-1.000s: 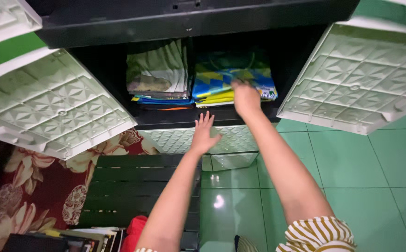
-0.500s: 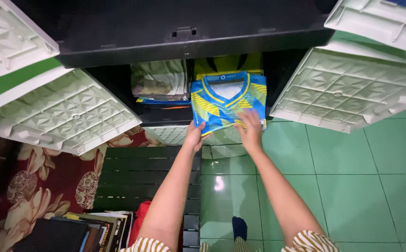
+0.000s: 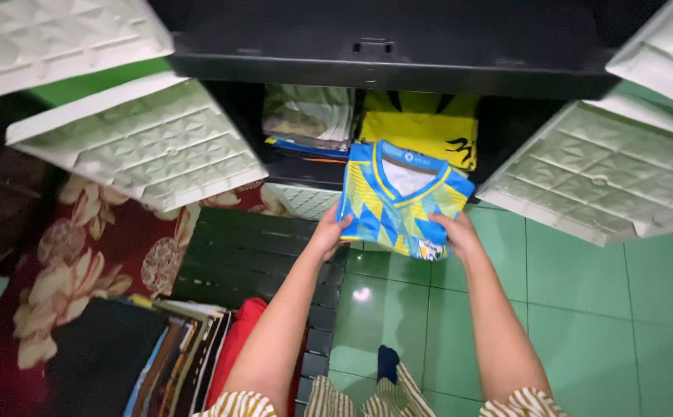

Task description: The person takes folded shirts and shorts from a cabinet and places them on a small table. They handle each item one at a time, stacking them neatly on the table.

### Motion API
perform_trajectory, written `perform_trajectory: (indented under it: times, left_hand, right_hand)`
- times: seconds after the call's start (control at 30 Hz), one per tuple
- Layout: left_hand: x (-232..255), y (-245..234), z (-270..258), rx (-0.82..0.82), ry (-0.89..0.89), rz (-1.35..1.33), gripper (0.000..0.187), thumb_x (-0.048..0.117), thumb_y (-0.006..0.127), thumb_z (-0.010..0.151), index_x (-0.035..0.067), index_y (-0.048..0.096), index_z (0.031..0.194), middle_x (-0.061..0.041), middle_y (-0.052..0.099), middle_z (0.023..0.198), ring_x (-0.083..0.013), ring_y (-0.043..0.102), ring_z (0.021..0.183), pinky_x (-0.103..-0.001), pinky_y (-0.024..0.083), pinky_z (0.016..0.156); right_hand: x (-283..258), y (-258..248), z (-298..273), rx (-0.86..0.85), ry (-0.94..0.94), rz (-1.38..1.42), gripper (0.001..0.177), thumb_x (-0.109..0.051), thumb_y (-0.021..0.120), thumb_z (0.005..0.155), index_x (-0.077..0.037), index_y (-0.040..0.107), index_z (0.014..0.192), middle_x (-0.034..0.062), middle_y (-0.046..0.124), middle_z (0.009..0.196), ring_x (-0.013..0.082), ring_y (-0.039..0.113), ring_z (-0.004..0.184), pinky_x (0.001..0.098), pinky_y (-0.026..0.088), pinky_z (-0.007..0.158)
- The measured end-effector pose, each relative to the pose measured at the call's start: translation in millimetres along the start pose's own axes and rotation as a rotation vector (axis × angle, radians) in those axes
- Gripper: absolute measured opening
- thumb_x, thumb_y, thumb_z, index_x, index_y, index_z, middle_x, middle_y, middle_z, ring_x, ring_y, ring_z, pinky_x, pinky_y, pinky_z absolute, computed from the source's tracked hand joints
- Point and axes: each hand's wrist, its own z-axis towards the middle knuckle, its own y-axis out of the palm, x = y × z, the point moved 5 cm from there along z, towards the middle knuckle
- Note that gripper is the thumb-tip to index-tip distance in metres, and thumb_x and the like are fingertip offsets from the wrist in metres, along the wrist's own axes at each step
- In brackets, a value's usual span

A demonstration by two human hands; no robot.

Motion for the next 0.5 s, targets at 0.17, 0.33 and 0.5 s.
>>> perform_trajectory:
  times: [0.17,0.33,0.5]
  left_hand:
    - [5,-17,-42,0.024,0.178,0.041,0.062,-0.005,0.058,0.096,0.008,0.043,0.155,-0.007,0.061,0.141,-0.0168,0.059,0.126,-0.032,0.045,0.108]
    - [15,-34,-97,0.093,0.179,0.019,0.064,-0.006,0.059,0.095,0.007,0.043,0.155,-0.008,0.060,0.141,-0.0175,0.058,0.126,-0.033,0.046,0.107]
    - [30,-52,-155,0.126,0.243,-0.055,0.065,-0.006,0.060,0.095,0.006,0.042,0.156,-0.008,0.060,0.141,-0.0171,0.057,0.127,-0.031,0.044,0.109]
  right_hand:
    - [-5,29,-46,0.024,-0.053,0.166,0.051,-0.003,0.067,0.093,-0.006,0.051,0.141,0.0088,0.065,0.133,0.0234,0.065,0.118,0.0408,0.056,0.100]
    - [-18,50,-72,-0.045,-0.076,0.161,0.051,-0.005,0.065,0.097,-0.008,0.048,0.145,0.0078,0.062,0.137,0.0226,0.063,0.123,0.0401,0.054,0.102]
    - [-28,91,-90,-0.146,-0.070,0.177,0.047,-0.002,0.064,0.097,-0.008,0.050,0.142,0.0078,0.063,0.136,0.0216,0.064,0.122,0.0398,0.054,0.103]
